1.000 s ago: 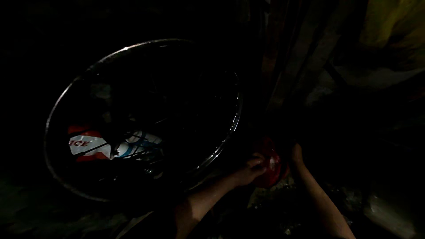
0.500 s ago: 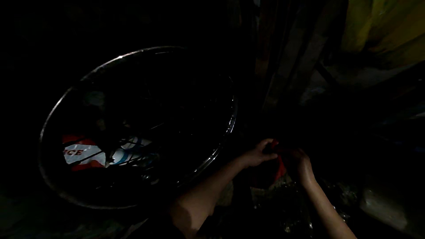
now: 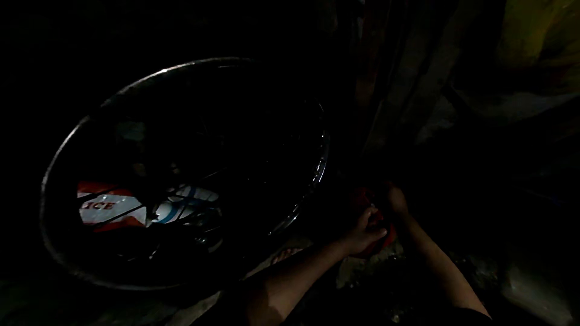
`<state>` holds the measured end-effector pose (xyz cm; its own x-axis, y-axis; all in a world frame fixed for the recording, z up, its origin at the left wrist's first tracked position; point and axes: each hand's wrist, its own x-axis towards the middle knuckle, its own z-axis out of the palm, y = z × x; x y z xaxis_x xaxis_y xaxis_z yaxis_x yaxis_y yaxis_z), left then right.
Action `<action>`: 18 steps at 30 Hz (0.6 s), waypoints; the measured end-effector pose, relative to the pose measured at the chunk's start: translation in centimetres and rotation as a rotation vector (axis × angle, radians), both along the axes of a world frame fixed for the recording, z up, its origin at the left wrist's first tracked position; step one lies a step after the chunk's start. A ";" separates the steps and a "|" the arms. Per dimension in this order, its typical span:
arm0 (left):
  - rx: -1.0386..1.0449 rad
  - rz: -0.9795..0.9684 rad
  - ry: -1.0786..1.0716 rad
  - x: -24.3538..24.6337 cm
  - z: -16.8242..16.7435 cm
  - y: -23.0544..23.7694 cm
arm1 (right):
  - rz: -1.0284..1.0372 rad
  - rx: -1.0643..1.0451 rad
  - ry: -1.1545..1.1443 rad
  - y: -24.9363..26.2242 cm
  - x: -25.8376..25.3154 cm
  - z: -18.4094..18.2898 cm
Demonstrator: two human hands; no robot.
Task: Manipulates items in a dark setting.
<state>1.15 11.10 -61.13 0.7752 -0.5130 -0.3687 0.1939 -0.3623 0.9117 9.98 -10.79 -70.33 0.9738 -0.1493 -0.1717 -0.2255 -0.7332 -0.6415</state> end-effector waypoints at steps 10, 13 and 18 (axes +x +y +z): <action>-0.114 0.058 0.139 0.4 1.1 3.0 | -0.168 0.172 0.063 -2.9 -1.1 -1.7; -0.130 0.049 0.178 2.0 1.9 4.0 | -0.150 0.260 -0.075 -5.0 -4.3 -0.7; 0.130 -0.194 -0.028 4.7 1.7 1.9 | 0.030 0.103 -0.291 -3.0 -8.9 7.2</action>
